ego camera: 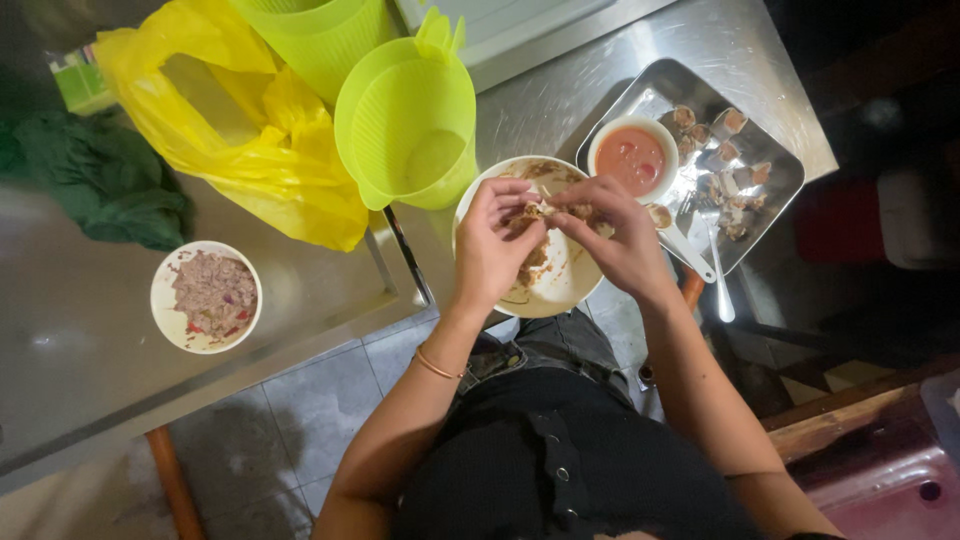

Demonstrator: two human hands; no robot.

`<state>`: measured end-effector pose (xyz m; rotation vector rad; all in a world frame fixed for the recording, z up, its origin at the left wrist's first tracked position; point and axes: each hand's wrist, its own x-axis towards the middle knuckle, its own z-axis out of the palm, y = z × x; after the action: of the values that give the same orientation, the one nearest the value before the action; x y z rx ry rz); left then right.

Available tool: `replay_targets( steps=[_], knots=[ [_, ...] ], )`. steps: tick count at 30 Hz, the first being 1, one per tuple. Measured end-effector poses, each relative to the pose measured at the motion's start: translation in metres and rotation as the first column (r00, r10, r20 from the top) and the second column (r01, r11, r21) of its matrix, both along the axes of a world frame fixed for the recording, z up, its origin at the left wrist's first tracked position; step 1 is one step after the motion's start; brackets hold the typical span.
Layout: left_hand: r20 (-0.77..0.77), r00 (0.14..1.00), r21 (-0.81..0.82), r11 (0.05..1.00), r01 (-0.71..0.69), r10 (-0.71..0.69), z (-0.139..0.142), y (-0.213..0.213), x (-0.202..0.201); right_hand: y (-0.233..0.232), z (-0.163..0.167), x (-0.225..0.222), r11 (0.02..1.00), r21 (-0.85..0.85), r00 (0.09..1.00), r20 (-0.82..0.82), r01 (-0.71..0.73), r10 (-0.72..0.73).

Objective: The person scoops a brown mixture from a white bowl and places it onto small wrappers on a metal tray. They fold the wrappers around the filling to form small parcels and arrange them on the tray. The person repeats this process multiple times, handling the mixture and wrappers by hand.

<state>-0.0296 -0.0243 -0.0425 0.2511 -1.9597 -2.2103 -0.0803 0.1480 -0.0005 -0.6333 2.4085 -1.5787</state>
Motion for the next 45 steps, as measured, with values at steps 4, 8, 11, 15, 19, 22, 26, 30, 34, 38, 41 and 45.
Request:
replay_targets(
  steps=[4,8,11,15,19,22,26,30,34,38,41,45],
  knots=[
    [0.01,0.999,-0.14,0.989,-0.039,0.04,0.016,0.004,0.004,-0.004,0.003,0.001,0.999,0.033,0.992,-0.121,0.02,-0.016],
    [-0.023,0.998,-0.309,0.949,-0.058,0.054,0.031,0.005,0.003,-0.009,0.006,0.0,0.999,0.034,0.946,-0.324,0.006,0.005],
    [-0.112,0.993,-0.382,0.92,-0.087,0.047,0.034,0.009,0.005,-0.01,0.003,0.0,0.996,0.085,0.906,-0.423,0.032,0.007],
    [-0.121,0.992,-0.362,0.928,-0.083,0.041,0.028,0.011,0.011,-0.008,-0.013,0.004,0.997,0.005,0.98,-0.186,0.076,-0.074],
    [-0.129,0.991,-0.312,0.947,-0.072,0.033,0.024,0.009,0.012,-0.003,-0.034,-0.004,0.975,-0.182,0.986,0.133,0.126,-0.103],
    [-0.146,0.989,-0.268,0.962,-0.058,0.019,0.023,0.008,0.011,0.0,-0.044,-0.008,0.859,-0.438,0.848,0.53,0.266,0.007],
    [-0.114,0.993,-0.108,0.994,-0.025,0.013,0.024,0.008,0.008,0.0,-0.047,-0.011,0.787,-0.473,0.744,0.668,0.396,0.027],
    [-0.073,0.997,-0.174,0.984,-0.026,0.013,0.023,0.004,0.006,-0.003,-0.043,-0.008,0.871,-0.422,0.898,0.438,0.25,-0.045],
    [0.062,0.998,-0.037,0.999,0.011,-0.009,0.013,0.002,0.003,-0.004,-0.042,-0.006,0.892,-0.411,0.927,0.373,0.187,-0.022],
    [-0.003,0.999,0.114,0.992,0.05,-0.05,0.002,-0.002,-0.001,-0.003,-0.047,-0.009,0.83,-0.513,0.868,0.492,0.22,0.074],
    [0.021,0.996,0.343,0.937,0.07,-0.082,-0.003,-0.006,-0.003,-0.003,-0.049,-0.012,0.774,-0.566,0.798,0.587,0.283,0.138],
    [-0.021,0.998,0.253,0.966,0.061,-0.058,-0.001,-0.01,-0.004,-0.007,-0.045,-0.013,0.742,-0.579,0.75,0.642,0.336,0.161]
  ],
)
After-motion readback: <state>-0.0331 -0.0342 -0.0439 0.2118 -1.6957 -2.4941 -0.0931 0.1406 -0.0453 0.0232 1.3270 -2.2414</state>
